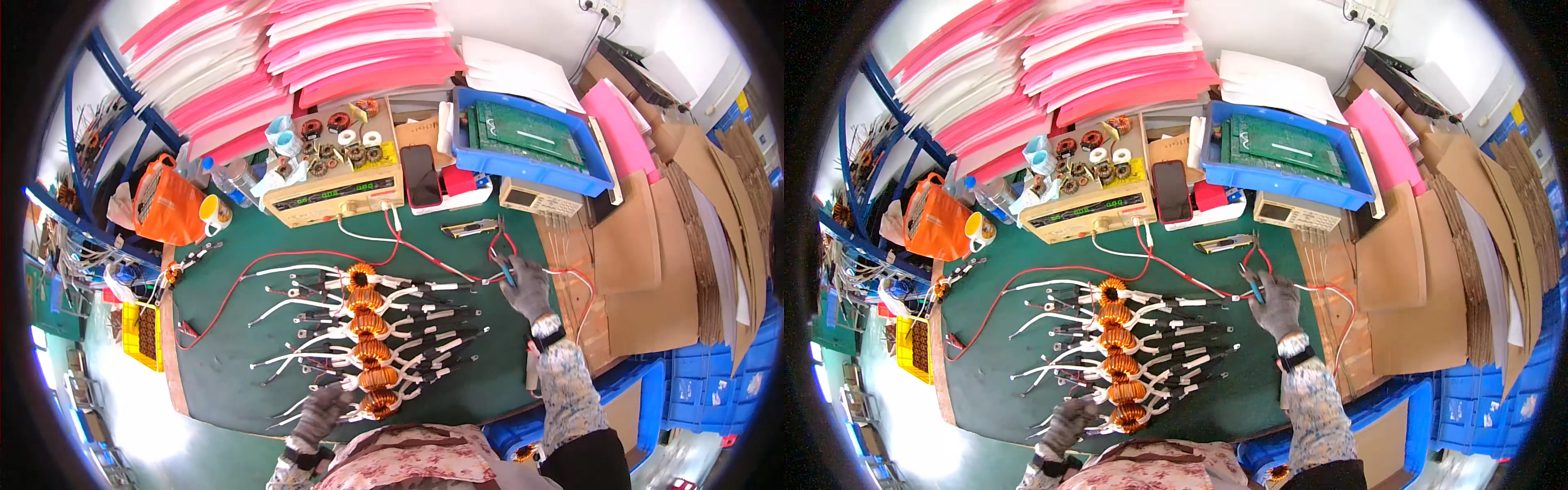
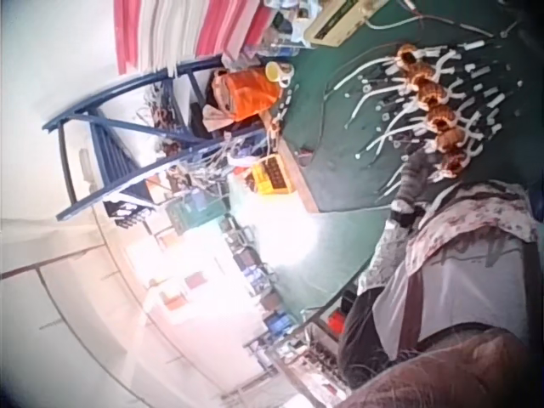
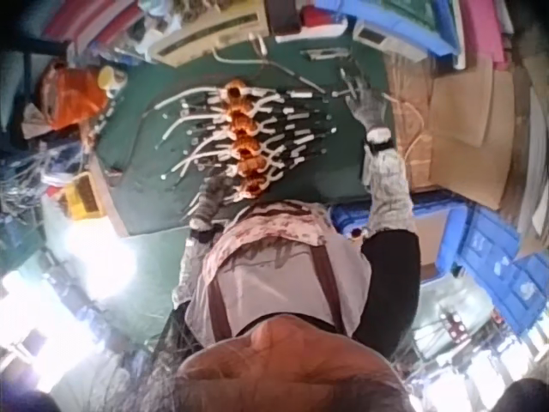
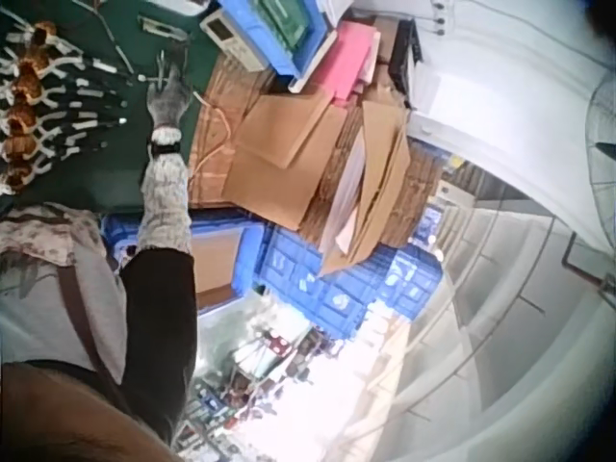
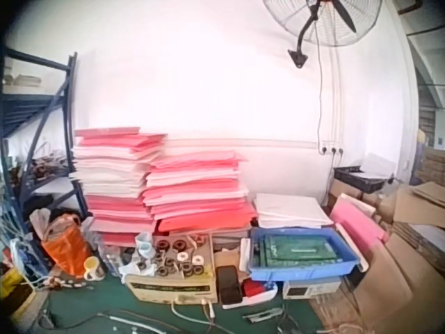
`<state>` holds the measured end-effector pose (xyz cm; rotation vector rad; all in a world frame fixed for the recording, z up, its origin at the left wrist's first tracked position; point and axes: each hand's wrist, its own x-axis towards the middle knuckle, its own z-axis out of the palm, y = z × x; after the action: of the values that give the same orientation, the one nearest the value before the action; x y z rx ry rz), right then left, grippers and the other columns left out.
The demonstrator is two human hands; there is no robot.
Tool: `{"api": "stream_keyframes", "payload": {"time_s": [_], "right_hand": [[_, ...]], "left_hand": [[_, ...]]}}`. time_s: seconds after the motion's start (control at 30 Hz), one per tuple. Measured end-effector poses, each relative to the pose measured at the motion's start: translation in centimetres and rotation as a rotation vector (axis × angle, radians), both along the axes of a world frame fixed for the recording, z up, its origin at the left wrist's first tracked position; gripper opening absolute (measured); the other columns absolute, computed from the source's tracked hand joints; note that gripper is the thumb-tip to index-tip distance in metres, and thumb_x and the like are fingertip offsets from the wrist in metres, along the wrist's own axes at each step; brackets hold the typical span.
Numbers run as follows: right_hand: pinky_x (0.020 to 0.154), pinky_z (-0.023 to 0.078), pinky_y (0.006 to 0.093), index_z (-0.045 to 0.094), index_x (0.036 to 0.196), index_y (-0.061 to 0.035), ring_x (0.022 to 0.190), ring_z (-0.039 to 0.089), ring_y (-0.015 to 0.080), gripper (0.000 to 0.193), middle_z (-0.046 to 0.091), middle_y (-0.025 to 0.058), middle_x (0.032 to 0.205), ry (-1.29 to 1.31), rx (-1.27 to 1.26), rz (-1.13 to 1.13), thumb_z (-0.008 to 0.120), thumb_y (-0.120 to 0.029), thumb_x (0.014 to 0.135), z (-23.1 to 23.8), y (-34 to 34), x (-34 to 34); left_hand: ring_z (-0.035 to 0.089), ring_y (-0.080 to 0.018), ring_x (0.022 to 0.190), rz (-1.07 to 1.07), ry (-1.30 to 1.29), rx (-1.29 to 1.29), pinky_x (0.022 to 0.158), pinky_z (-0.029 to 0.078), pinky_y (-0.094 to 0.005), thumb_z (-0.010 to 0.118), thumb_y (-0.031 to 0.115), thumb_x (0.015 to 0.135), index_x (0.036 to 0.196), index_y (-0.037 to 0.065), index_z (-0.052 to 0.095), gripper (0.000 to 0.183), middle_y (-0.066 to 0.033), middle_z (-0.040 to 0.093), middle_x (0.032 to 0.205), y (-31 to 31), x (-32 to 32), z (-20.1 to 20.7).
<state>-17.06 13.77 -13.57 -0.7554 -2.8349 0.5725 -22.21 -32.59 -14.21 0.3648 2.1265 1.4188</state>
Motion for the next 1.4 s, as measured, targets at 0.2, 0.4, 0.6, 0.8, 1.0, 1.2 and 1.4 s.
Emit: {"api": "stream_keyframes", "payload": {"time_s": [0.2,0.4,0.6,0.8,1.0,1.2,1.4], "right_hand": [[0.086,0.036,0.0415,0.044,0.117,-0.0100,0.099,0.049,0.0311,0.064,0.052,0.0126,0.105,-0.032,0.185,0.105,0.071,-0.029,0.062,-4.2,4.0,-8.0],[0.095,0.033,0.0412,0.040,0.124,-0.0131,0.111,0.042,0.0319,0.071,0.046,0.0146,0.119,-0.089,0.264,-0.012,0.071,-0.030,0.063,-8.2,3.5,-9.7],[0.084,0.039,0.0446,0.046,0.116,-0.0020,0.096,0.051,0.0345,0.044,0.054,0.0188,0.103,0.326,-0.026,0.144,0.055,-0.013,0.075,0.8,-6.5,-2.6],[0.069,0.046,0.0391,0.057,0.085,-0.0059,0.075,0.056,0.0286,0.017,0.057,0.0115,0.079,0.271,-0.456,0.510,0.051,-0.019,0.077,-2.0,-21.1,7.4],[0.077,0.044,0.0419,0.057,0.094,-0.0080,0.085,0.055,0.0313,0.022,0.056,0.0130,0.093,0.053,-0.345,0.343,0.052,-0.021,0.077,-3.4,-26.6,9.8],[0.087,0.041,0.0409,0.051,0.108,-0.0093,0.102,0.050,0.0299,0.035,0.053,0.0123,0.109,-0.020,-0.238,0.128,0.054,-0.017,0.074,-1.8,-29.0,14.2],[0.098,0.030,0.0412,0.047,0.119,-0.0138,0.120,0.036,0.0259,0.046,0.042,0.0051,0.127,0.122,0.171,-0.001,0.056,-0.016,0.073,3.7,-32.6,17.2]], "left_hand": [[0.057,-0.0117,0.076,0.544,-0.592,0.405,0.072,0.049,-0.0258,0.055,0.014,0.086,0.101,0.000,0.054,0.020,-0.0072,0.062,0.086,-6.3,0.7,-2.9],[0.054,-0.0102,0.078,0.610,-0.620,0.325,0.071,0.048,-0.0255,0.054,0.010,0.086,0.102,-0.001,0.053,0.019,-0.0039,0.058,0.088,-8.3,2.0,-8.3],[0.056,-0.0244,0.082,0.210,0.281,-0.405,0.075,0.045,-0.0345,0.064,0.012,0.076,0.091,0.006,0.060,0.017,-0.0073,0.060,0.087,-9.7,0.7,-4.4],[0.053,-0.0283,0.092,-0.286,0.218,-0.158,0.085,0.041,-0.0381,0.070,0.016,0.064,0.098,0.007,0.057,0.037,-0.0099,0.057,0.097,-1.4,2.0,-1.5],[0.039,-0.0347,0.113,-0.803,0.685,-0.519,0.099,0.025,-0.0489,0.072,0.043,0.052,0.109,0.011,0.054,0.068,-0.0120,0.048,0.116,-1.5,0.3,-8.2],[0.055,-0.0285,0.086,-0.969,0.407,-0.745,0.079,0.044,-0.0409,0.070,0.030,0.060,0.102,0.004,0.055,0.052,-0.0146,0.058,0.098,-0.3,0.4,-6.3],[0.049,-0.0156,0.062,-0.787,-0.025,0.038,0.057,0.042,-0.0294,0.063,0.012,0.068,0.090,-0.002,0.055,0.028,-0.0127,0.054,0.072,-1.2,2.7,4.2]]}}
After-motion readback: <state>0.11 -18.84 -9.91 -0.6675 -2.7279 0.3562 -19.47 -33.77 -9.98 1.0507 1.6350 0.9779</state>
